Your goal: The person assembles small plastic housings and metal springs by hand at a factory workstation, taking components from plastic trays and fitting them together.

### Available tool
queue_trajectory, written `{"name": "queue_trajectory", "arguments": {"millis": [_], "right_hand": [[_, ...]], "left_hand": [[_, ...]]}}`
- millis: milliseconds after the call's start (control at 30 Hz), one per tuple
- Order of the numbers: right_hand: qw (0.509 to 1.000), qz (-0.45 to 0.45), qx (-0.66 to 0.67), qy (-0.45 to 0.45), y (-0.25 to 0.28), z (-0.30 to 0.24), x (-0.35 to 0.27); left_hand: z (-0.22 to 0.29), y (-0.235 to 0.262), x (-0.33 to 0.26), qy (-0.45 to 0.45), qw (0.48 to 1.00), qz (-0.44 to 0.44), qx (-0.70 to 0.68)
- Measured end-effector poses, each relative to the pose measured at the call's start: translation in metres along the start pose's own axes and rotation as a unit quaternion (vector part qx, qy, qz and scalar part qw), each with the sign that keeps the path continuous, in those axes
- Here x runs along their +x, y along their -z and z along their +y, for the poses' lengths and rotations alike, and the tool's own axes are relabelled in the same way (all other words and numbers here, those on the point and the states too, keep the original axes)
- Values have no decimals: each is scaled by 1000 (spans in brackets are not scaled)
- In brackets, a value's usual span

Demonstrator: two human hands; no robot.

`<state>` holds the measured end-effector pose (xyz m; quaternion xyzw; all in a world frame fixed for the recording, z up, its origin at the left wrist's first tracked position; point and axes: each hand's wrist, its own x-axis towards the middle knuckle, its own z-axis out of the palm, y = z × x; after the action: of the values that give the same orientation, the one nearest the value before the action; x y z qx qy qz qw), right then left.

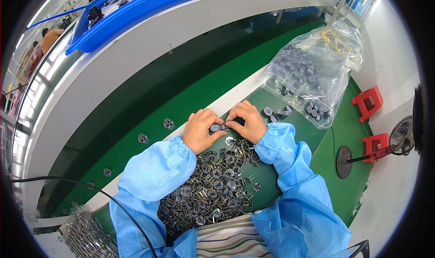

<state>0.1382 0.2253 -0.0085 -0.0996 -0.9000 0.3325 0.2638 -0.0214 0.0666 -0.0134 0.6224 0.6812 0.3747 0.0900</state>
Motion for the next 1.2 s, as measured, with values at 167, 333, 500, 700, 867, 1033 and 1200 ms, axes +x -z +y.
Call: {"name": "queue_trajectory", "arguments": {"millis": [167,333,500,700,867,1033,1200], "right_hand": [[1000,-12,-27,7,0,-1,-2],[999,-16,-47,16,1,-9,1],[997,-21,-71,35,0,-11,3],[996,-24,-84,20,-1,-13,0],[942,-98,202,-249,16,-3,3],[960,-232,155,16,34,5,5],[957,-284,62,16,30,-5,1]], "left_hand": [[2,-2,2,-2,1000,1,3],[-4,-5,1,-27,999,9,-20],[-4,-7,0,-24,999,17,-25],[-1,-5,1,-13,999,18,-31],[-6,5,6,45,991,52,-117],[-35,35,18,160,980,113,-29],[-47,37,14,162,970,143,112]]}}
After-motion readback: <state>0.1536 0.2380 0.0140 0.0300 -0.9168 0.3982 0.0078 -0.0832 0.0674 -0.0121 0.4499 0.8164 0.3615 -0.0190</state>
